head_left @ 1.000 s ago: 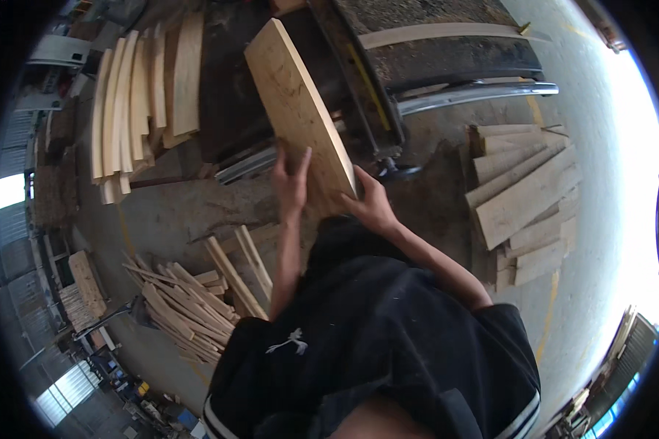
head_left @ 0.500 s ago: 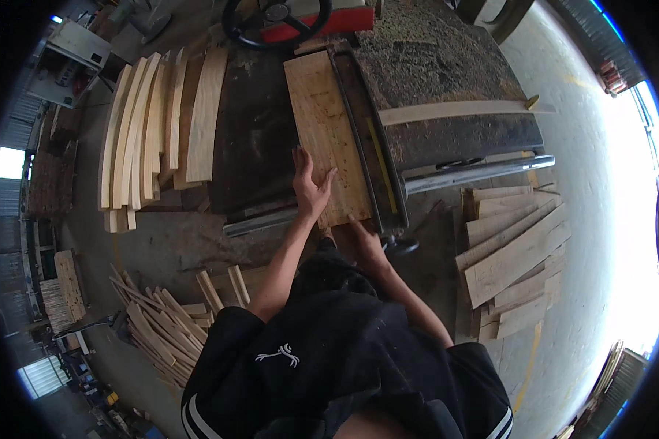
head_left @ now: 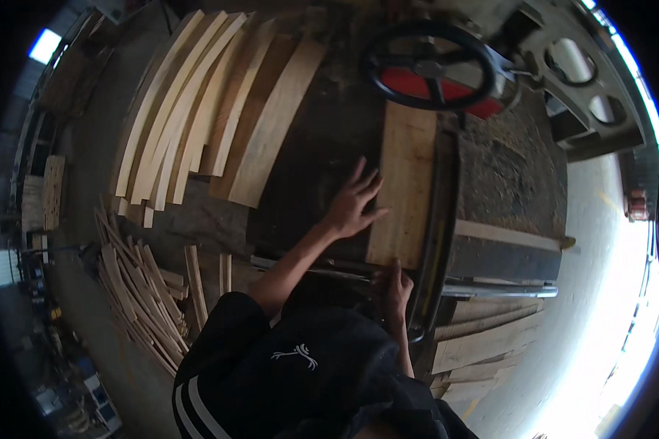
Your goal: The person cuts wooden boards by feeding them one by one through a saw machine table and stacks the cut wood pieces.
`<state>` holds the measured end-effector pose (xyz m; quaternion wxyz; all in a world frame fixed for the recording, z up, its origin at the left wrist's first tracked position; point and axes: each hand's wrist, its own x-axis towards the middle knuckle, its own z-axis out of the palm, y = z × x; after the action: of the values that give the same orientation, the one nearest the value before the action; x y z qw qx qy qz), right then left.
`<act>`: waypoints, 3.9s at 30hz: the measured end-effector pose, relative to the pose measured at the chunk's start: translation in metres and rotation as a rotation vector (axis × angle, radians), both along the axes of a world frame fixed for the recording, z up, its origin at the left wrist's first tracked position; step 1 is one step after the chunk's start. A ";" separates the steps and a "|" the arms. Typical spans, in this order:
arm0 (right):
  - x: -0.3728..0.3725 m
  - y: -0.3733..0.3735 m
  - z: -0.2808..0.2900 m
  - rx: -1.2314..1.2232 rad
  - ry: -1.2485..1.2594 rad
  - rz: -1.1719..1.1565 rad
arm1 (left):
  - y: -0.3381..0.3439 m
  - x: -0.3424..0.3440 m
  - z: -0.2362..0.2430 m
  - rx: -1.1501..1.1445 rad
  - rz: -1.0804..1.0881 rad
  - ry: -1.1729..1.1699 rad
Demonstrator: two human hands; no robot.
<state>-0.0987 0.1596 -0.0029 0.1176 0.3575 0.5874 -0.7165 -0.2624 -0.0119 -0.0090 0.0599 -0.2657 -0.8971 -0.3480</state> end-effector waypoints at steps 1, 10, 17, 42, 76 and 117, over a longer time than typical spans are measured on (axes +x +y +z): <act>-0.006 -0.002 0.013 0.049 0.017 -0.016 | -0.024 -0.010 0.015 0.001 0.012 -0.010; -0.046 -0.002 0.017 0.055 0.031 -0.005 | -0.163 -0.060 0.034 -0.397 0.686 -0.029; -0.084 0.011 -0.024 0.009 0.212 -0.010 | -0.134 0.019 0.055 1.229 0.506 -0.964; 0.142 0.021 0.076 0.632 0.764 0.665 | 0.038 0.214 -0.018 1.429 0.538 -0.854; 0.048 0.003 -0.018 -0.094 0.007 -0.242 | 0.046 0.020 0.013 0.339 -0.154 -0.151; 0.047 -0.028 0.107 0.884 0.647 0.730 | -0.022 0.145 0.028 0.774 0.123 -0.118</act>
<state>-0.0513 0.1311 0.1038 0.0127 -0.0836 0.9156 -0.3931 -0.1171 -0.0340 0.0189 0.1248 -0.1490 -0.7157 -0.6708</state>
